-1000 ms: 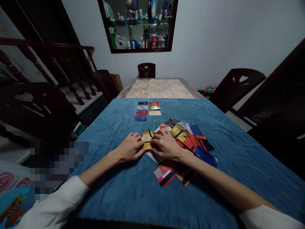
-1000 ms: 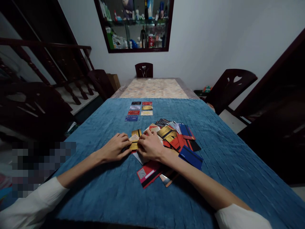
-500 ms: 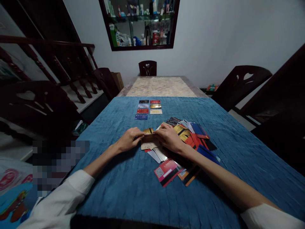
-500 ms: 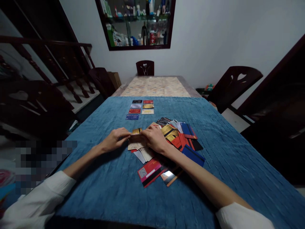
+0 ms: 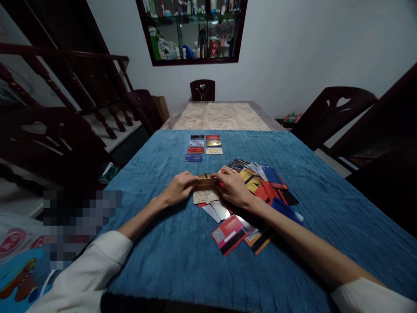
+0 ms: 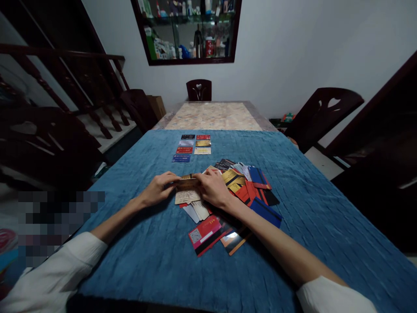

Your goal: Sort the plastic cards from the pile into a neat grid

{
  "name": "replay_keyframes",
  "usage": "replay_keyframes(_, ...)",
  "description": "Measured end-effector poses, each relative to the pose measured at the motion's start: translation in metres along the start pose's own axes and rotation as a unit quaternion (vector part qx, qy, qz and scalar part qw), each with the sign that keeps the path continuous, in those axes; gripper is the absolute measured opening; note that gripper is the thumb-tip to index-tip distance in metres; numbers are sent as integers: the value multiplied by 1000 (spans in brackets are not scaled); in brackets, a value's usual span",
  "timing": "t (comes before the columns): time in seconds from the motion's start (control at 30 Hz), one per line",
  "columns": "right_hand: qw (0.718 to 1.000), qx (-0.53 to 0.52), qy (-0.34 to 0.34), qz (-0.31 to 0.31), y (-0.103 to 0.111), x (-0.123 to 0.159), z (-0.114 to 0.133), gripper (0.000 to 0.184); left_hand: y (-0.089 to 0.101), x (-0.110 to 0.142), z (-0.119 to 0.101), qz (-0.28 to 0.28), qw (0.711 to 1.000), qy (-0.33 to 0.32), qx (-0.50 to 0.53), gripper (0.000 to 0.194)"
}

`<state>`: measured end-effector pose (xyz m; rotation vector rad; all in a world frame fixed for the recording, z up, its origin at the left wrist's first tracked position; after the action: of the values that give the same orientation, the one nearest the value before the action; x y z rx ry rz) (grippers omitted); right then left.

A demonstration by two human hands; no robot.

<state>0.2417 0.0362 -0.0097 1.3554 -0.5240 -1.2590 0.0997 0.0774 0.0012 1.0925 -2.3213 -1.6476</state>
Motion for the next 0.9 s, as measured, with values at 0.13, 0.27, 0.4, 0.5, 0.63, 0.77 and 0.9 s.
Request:
replay_keyframes(0.13, 1000, -24, -7, -1, 1, 0, -4, 17, 0, 0, 1, -14, 1000, 4, -3, 29)
replay_keyframes(0.27, 997, -72, -12, -38, 12, -1, -6, 12, 1, -1, -1, -26, 1000, 4, -10, 26)
replay_keyframes(0.4, 993, -79, -11, -89, 29, -4, -6, 15, 2, -2, -6, -37, 999, -23, -4, 24)
replay_keyframes(0.5, 992, -63, -8, -110, 38, -8, -4, 16, 5, -4, -10, -56, 998, -40, 12, 23)
replay_keyframes(0.63, 994, 21, 17, -110, 45, -12, 6, 18, 15, -7, -14, -106, 993, -40, 22, 20)
replay_keyframes(0.77, 981, 125, 80, -126, 51, -16, 25, 19, 23, -8, -20, -149, 987, -38, 37, 18)
replay_keyframes(0.9, 964, 166, 150, -147, 53, -20, 43, 19, 27, -10, -19, -177, 982, -24, 53, 16)
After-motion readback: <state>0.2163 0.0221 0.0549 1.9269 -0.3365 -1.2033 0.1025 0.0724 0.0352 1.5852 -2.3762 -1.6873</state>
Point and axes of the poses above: each hand's wrist, its own x-axis away from the middle knuckle, its own y-axis out of the back of the hand, z = x × y, the point moved 9 cm from there along -x, towards the middle knuckle, and after that the axes turned 3 degrees about y, right-handed, at the moved point
